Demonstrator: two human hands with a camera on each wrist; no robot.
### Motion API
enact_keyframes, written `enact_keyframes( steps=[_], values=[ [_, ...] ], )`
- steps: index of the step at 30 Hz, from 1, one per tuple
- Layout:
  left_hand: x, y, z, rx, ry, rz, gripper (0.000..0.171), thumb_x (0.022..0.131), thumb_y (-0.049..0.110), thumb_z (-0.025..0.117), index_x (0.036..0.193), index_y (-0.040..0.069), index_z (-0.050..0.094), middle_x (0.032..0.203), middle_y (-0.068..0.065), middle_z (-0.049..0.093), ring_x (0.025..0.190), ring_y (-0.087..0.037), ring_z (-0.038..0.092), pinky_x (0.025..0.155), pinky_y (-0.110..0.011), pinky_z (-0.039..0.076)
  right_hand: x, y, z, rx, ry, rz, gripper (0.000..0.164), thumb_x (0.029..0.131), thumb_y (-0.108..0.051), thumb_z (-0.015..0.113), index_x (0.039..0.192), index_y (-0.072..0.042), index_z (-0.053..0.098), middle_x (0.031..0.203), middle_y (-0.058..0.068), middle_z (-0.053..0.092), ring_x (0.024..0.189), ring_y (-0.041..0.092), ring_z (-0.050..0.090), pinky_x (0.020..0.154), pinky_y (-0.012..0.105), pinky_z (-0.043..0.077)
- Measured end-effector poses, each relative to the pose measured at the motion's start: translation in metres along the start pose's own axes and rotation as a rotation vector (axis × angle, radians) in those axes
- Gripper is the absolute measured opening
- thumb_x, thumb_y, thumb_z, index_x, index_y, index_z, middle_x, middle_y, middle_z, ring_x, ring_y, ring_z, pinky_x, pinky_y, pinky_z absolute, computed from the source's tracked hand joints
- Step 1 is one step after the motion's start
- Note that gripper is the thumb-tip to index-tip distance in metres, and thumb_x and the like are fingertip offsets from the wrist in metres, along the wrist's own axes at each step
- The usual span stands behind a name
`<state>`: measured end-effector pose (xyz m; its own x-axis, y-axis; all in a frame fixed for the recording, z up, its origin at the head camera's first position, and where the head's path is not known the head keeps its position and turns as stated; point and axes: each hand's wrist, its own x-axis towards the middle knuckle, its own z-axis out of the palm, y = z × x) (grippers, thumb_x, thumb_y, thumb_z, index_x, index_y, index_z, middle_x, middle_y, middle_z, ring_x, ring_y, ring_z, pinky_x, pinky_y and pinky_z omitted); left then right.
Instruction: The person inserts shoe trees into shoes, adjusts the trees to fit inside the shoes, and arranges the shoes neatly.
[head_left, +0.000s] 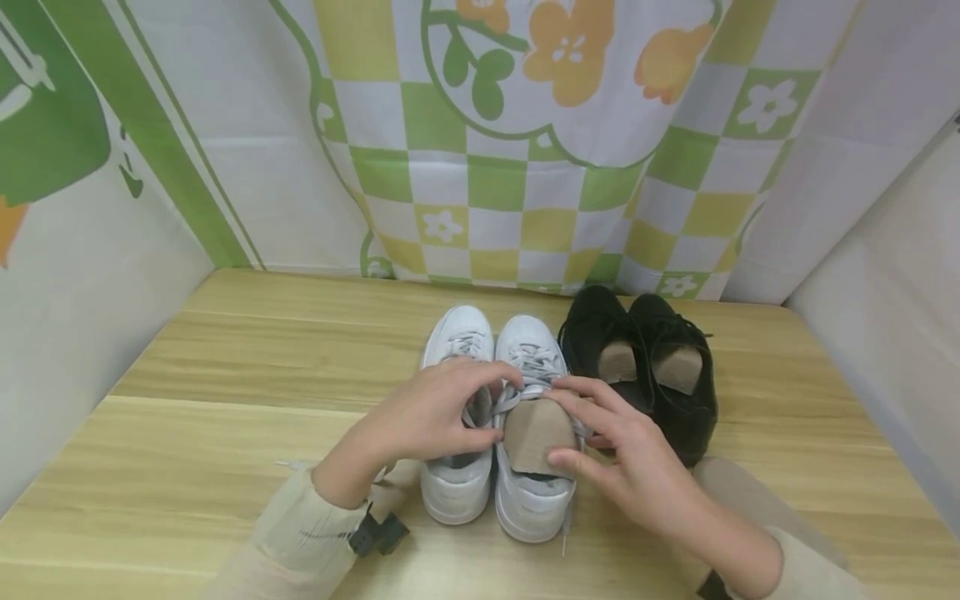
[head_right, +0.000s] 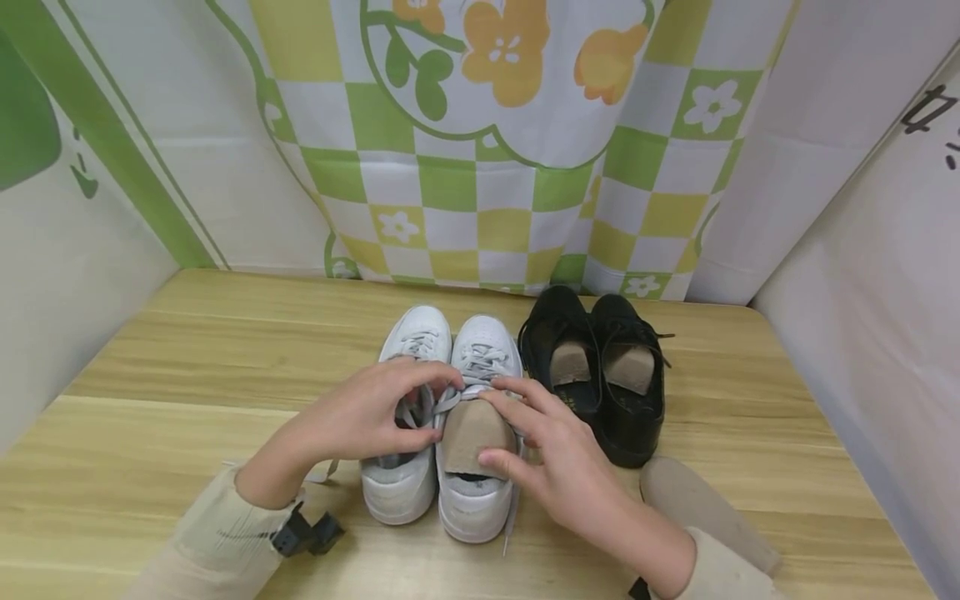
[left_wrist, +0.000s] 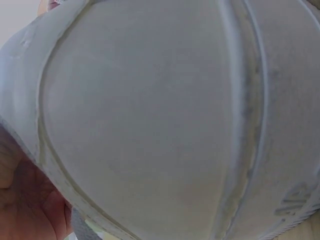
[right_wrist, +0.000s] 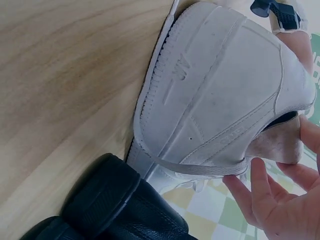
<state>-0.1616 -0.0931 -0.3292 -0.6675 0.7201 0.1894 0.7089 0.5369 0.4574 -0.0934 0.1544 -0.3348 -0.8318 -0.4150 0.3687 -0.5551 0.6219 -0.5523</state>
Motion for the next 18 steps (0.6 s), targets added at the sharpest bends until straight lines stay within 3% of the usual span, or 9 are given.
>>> enact_keyframes(
  steps=[12,18],
  values=[
    [-0.0005,0.0038,0.0,0.003,0.005,-0.003,0.048,0.08,0.024,0.078,0.125,0.02,0.061,0.097,0.007,0.066,0.09,-0.012,0.057,0.079,-0.03,0.048,0.0049,0.0069,0.0018,0.118,-0.013,0.041,0.055,0.077,-0.017,0.083,0.129,-0.015,0.066,0.138,0.008,0.053,0.107,0.021,0.065,0.071,0.02,0.058],
    [-0.0013,0.0041,-0.0009,0.006,0.01,-0.009,0.048,0.08,0.024,0.078,0.125,0.02,0.061,0.096,0.007,0.065,0.089,-0.013,0.057,0.078,-0.03,0.048,0.0079,0.0084,0.0055,0.114,0.004,0.038,0.054,0.075,-0.014,0.084,0.126,-0.013,0.068,0.136,0.01,0.054,0.099,0.016,0.062,0.064,0.018,0.057]
  ],
)
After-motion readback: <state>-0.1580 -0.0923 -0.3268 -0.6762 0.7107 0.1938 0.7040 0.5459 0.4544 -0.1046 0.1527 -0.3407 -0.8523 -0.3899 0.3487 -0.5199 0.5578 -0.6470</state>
